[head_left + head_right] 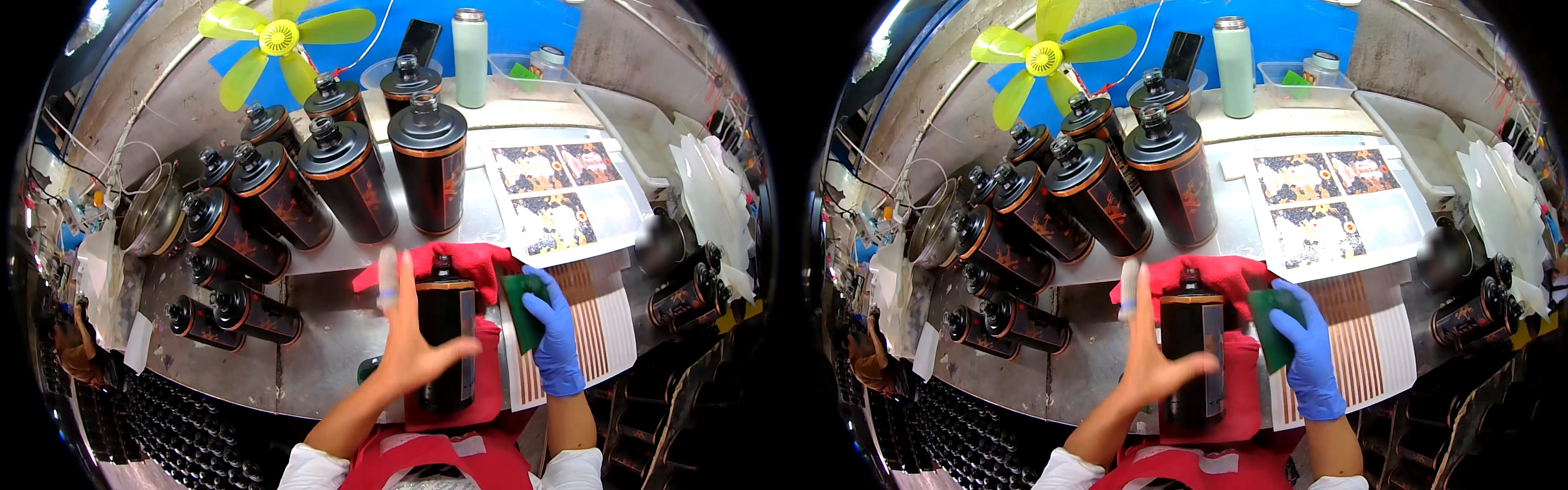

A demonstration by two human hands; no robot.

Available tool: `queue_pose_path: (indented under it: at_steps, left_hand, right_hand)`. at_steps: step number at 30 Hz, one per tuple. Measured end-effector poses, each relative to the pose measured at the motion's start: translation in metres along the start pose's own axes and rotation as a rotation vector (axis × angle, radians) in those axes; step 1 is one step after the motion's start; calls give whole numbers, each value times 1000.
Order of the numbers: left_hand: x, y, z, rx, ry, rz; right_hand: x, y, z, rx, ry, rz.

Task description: The person applies decorative labels and gold foil strips to cylindrical black containers. They peel each label from a backing sheet, position it on the container, and smooth it with a green tool. They also apply thin gold strips to the top and bottom rims and wipe the surfaces with a cloth.

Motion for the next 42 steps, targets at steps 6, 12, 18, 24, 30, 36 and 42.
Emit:
queue_pose_path:
  at_steps: [6,12,18,24,30,36,42]
  left_hand:
    - [79,-29,-42,-457,-353,273]
    - [76,-20,-25,-301,-261,262]
    - [95,-7,13,171,28,394]
    - [89,-12,-37,-492,-411,228]
    - [92,-18,-10,-243,-239,274]
    - [111,-5,17,-155,-111,326]
    - [87,-25,-42,-719,-530,426]
  right_hand:
    - [7,-90,12,876,559,85]
    - [-11,-49,-13,511,418,-105]
    - [-27,-22,-46,91,236,-81]
    - [-1,-57,-9,506,458,-124]
    - [-14,-53,-13,492,409,-43]
    - [-25,-9,-42,143,180,-83]
    - [1,-74,5,677,509,-84]
Point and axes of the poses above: each hand's wrist, its own x-axis away from the middle knuckle, its own y-axis out of the back of the hand, z = x × y, the point moved 3 cm from there along -x, towards the middle knuckle, and after that the axes turned 10 degrees about -y, right-handed, at the moved point
